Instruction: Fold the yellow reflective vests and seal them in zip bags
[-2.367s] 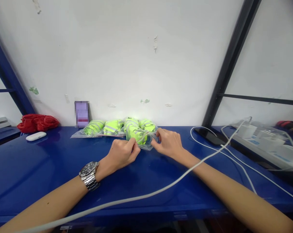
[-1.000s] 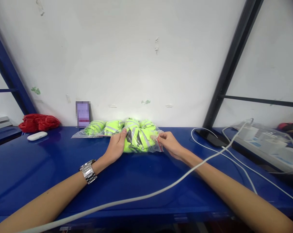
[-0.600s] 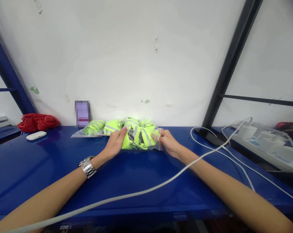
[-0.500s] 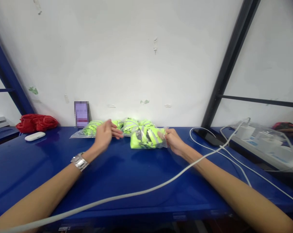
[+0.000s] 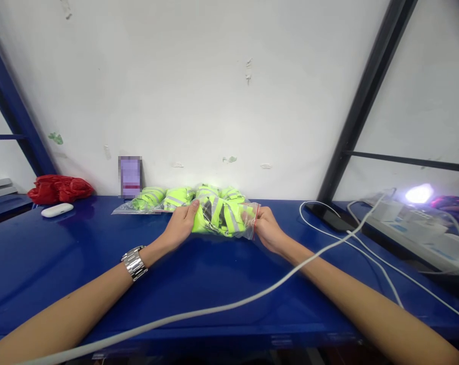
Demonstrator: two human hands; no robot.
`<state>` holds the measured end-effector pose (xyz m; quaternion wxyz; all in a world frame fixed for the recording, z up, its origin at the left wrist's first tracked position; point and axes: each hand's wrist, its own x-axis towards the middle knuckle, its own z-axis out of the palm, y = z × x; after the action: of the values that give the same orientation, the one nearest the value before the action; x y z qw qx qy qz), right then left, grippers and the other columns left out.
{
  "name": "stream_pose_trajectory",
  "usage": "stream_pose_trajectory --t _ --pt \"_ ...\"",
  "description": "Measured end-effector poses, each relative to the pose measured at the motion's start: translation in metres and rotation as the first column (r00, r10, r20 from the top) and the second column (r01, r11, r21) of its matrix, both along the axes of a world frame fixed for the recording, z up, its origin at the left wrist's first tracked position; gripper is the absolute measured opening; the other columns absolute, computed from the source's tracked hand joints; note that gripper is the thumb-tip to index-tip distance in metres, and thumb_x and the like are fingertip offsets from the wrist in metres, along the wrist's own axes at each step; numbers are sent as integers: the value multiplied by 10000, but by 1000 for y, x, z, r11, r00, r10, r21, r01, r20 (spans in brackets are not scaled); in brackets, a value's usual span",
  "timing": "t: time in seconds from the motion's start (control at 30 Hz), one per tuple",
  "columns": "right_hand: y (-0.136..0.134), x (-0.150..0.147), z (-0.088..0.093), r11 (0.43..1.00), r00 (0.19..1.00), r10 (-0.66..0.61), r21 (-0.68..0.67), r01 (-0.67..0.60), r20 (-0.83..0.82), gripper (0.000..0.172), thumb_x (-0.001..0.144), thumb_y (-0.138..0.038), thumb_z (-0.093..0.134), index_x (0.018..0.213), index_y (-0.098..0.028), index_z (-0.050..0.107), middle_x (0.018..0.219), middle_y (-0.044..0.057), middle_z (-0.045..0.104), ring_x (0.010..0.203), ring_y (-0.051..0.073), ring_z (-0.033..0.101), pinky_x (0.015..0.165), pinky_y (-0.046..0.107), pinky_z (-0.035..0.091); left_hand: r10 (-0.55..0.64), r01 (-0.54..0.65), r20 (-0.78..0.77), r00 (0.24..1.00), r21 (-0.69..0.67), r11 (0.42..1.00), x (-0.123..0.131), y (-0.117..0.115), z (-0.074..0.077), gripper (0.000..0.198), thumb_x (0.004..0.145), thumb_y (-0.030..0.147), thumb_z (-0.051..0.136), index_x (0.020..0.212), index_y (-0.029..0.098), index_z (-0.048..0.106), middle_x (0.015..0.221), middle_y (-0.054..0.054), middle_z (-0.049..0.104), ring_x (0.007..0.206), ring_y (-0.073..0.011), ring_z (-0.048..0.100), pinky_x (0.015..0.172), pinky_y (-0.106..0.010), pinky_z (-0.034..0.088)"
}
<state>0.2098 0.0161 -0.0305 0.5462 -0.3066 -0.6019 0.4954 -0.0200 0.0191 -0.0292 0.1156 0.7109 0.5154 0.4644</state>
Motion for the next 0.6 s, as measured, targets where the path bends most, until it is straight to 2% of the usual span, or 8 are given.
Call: stream_pose_trajectory --t 0.1,0.17,0.23,0.33,0.43,0.5,0.6 --pt "5 2 -1 994 992 -109 29 107 58 151 593 -296 723 648 -156 722 989 83 652 876 215 573 676 293 494 75 -69 -84 994 67 995 -12 6 10 499 896 506 331 486 226 280 434 21 330 453 -131 338 487 -283 251" --pt "8 2 -1 990 987 -139 25 138 74 101 547 -253 725 586 -160 718 1049 91 627 952 236 551 685 291 501 97 -90 -93 991 84 992 -18 9 15 477 878 485 353 480 224 330 438 4 402 470 -148 395 509 -285 279" --pt "10 3 -1 993 991 -117 1 117 59 70 520 -221 730 562 -165 719 1052 92 619 978 242 542 687 289 508 117 -107 -105 988 96 990 -23 11 19 463 870 478 366 489 219 408 503 -35 537 526 -183 496 542 -289 326" --pt "10 6 1 994 994 -107 -36 108 13 119 525 -256 770 532 -157 704 1056 100 625 922 227 567 671 289 515 150 -139 -108 983 103 985 -32 14 23 455 866 468 383 499 218 482 594 -76 645 606 -224 590 578 -292 372" --pt "10 11 2 987 989 -145 -71 143 -18 238 521 -346 824 542 -144 700 1052 106 648 800 186 597 618 274 509 205 -196 -94 974 102 975 -45 17 27 446 871 431 389 490 225 499 479 -58 594 545 -218 584 579 -284 388" --pt "11 14 2 986 991 -123 -115 117 -45 290 503 -379 852 614 -143 724 976 97 679 728 170 611 599 276 514 242 -234 -79 967 95 968 -56 21 30 444 886 416 381 504 226 504 406 -36 543 488 -207 559 565 -276 388" --pt "16 23 2 982 991 -92 -174 73 -101 341 498 -402 872 648 -137 718 754 75 695 656 187 629 598 313 544 330 -325 -39 943 99 941 -78 26 39 407 903 373 390 546 218 512 369 -11 493 467 -196 523 543 -267 363"
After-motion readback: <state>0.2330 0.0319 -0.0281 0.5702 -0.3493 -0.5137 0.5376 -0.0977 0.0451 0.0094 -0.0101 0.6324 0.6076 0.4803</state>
